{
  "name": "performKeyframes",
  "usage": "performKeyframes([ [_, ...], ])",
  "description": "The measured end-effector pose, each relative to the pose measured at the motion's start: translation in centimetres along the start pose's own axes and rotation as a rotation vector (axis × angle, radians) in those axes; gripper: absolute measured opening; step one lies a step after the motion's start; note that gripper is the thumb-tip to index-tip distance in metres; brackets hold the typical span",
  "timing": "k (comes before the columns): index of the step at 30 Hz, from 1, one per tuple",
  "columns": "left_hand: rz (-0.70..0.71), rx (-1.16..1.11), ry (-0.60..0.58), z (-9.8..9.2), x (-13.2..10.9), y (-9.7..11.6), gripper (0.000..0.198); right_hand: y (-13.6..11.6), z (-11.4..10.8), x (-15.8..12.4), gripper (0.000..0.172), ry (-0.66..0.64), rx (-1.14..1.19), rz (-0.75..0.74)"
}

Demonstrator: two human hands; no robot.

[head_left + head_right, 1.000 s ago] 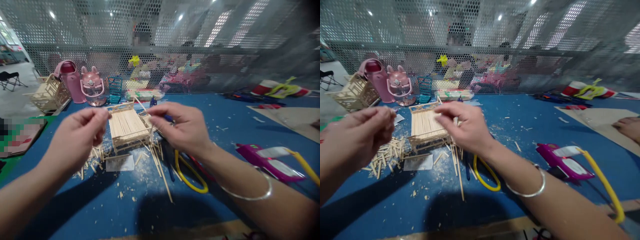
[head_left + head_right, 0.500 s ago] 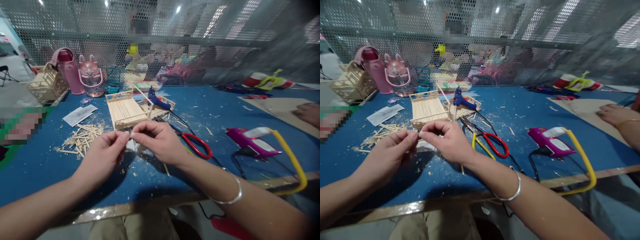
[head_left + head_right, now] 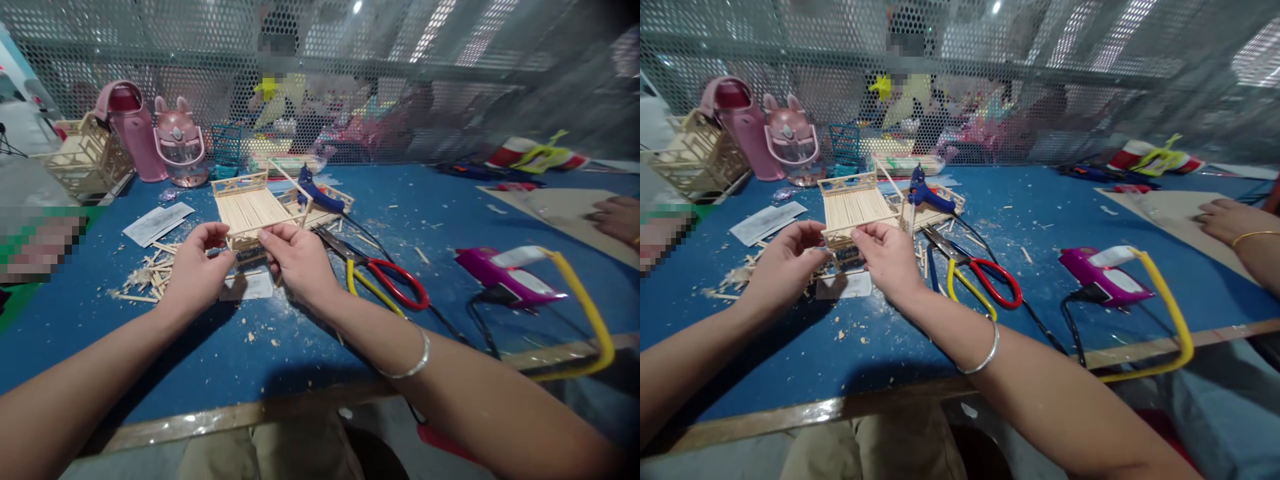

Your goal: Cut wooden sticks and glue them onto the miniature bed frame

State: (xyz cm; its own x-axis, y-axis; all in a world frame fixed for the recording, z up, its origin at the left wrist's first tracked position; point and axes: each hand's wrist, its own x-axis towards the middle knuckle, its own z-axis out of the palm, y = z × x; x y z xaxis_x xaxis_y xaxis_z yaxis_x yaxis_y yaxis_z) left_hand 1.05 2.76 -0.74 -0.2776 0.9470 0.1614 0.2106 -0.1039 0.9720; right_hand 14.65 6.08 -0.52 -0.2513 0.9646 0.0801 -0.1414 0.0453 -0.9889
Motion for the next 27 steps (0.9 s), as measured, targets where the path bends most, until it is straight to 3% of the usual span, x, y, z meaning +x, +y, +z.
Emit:
performKeyframes([
  [4, 0.029, 0.081, -0.04, -0.05, -0.26, -0.2, 0.025, 0.13, 0.09, 0.17, 0.011, 0.017, -0.025, -0.012],
  [13, 0.09, 0.188, -0.009, -0.18, 0.03, -0.66, 0.015, 0.35, 0.15, 0.1, 0.011, -0.03, -0.031, -0.02],
  [27, 0.073, 0.177, -0.002, -0.2, -0.08, -0.42, 0.018, 0.83, 0.1, 0.21, 0.017, 0.028, -0.025, -0.064],
])
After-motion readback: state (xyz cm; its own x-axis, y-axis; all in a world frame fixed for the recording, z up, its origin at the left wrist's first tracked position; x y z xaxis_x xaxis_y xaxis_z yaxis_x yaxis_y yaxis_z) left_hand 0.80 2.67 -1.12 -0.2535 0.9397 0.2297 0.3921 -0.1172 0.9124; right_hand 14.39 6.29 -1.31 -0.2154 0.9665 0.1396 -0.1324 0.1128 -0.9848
